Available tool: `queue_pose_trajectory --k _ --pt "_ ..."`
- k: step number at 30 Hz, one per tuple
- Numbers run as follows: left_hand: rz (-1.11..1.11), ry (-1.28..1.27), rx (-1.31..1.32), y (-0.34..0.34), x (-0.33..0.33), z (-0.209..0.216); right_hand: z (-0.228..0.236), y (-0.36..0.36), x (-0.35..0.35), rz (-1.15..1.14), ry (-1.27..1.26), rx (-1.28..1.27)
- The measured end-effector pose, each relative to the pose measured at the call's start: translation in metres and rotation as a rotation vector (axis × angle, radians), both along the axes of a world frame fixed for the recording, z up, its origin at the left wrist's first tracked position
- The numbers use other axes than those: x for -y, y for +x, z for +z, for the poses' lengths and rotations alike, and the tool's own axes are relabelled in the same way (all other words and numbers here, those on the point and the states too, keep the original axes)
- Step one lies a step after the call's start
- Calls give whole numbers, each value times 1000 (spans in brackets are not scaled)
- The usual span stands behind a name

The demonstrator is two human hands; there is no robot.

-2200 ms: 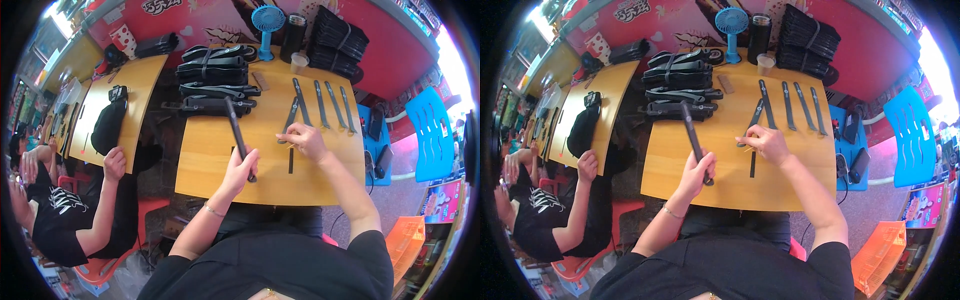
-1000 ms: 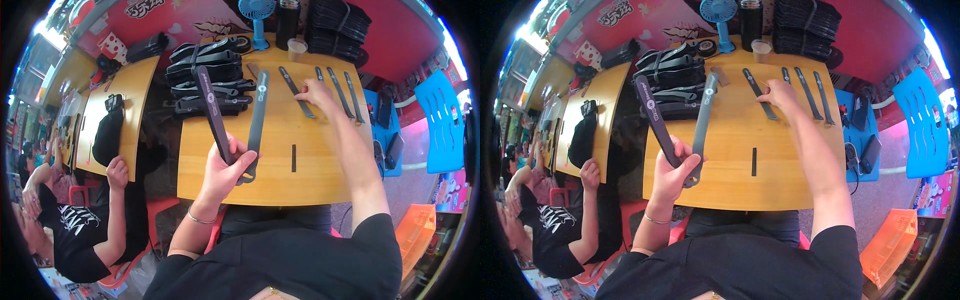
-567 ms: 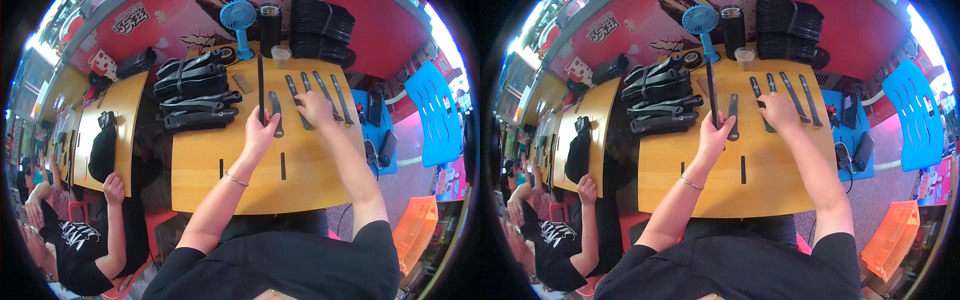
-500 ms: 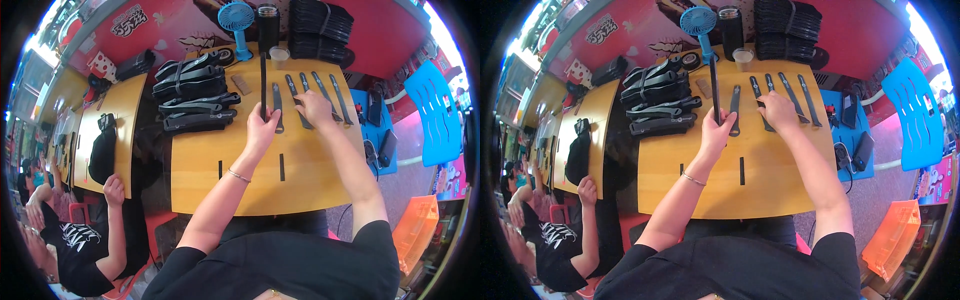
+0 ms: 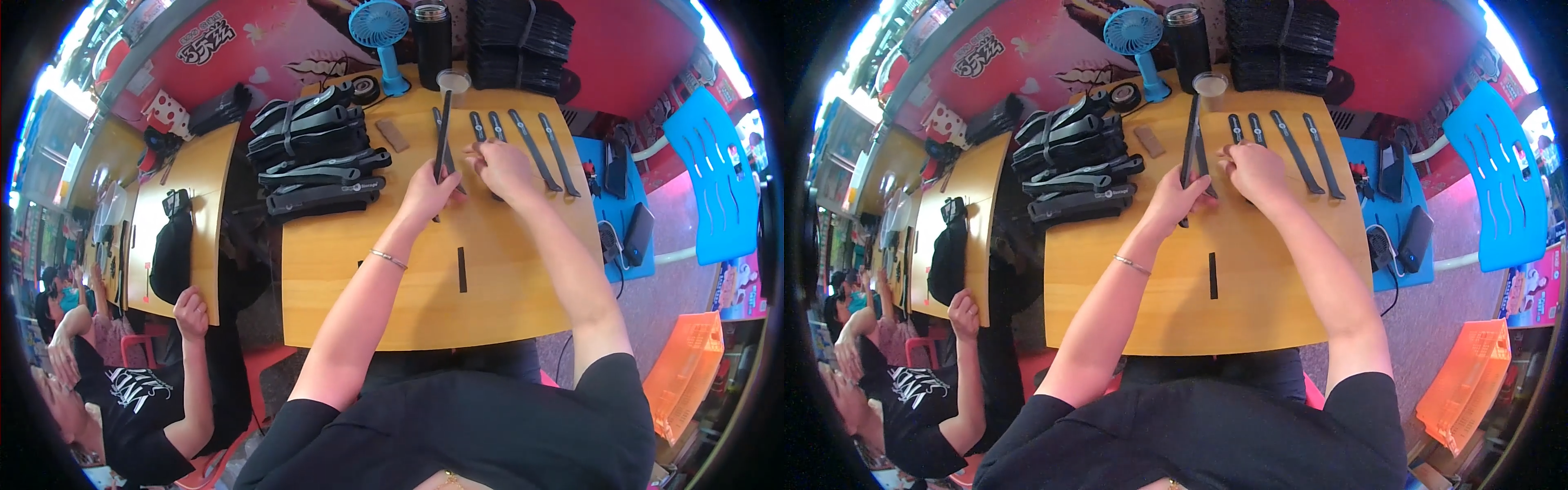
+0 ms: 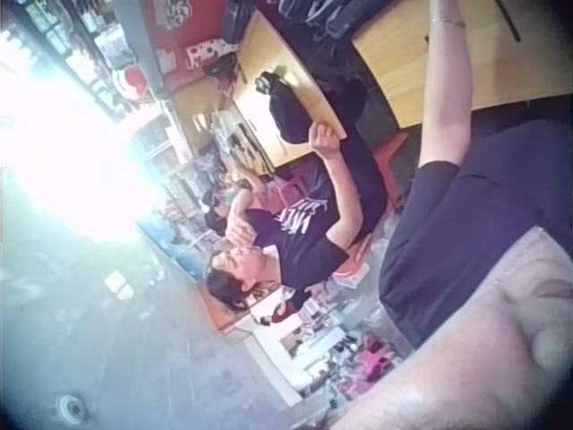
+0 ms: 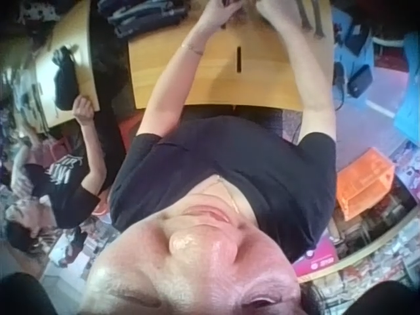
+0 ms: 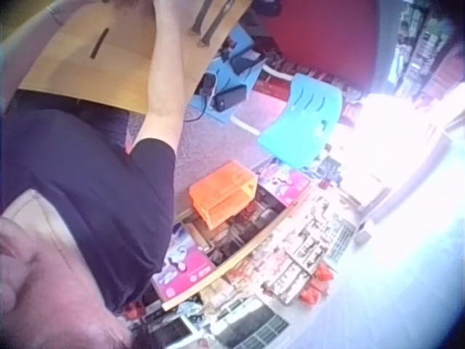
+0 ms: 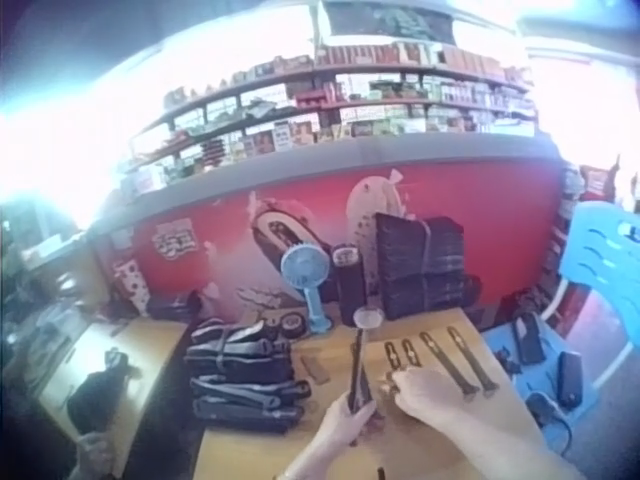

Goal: Peeling apart and laying out velcro storage straps on a table in a workshop.

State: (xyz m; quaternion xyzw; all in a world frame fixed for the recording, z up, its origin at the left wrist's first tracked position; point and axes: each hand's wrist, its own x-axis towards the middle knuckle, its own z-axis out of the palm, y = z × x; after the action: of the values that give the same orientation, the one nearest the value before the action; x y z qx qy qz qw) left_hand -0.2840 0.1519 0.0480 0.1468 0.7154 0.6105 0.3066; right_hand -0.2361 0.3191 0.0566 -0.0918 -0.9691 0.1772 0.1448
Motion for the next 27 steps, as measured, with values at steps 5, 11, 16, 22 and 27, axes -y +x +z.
queue_pose_trajectory --k 5,11,16,22,27 --pt "108 56 77 19 15 6 -6 -3 17 112 15 84" --pt "197 218 173 31 31 6 -13 -6 20 108 46 84" --pt "229 631 449 56 70 16 -9 5 15 90 101 102" --pt "187 875 501 94 114 39 -2 23 7 75 80 96" --pt "217 809 413 114 144 49 78 69 73 233 -254 -78"
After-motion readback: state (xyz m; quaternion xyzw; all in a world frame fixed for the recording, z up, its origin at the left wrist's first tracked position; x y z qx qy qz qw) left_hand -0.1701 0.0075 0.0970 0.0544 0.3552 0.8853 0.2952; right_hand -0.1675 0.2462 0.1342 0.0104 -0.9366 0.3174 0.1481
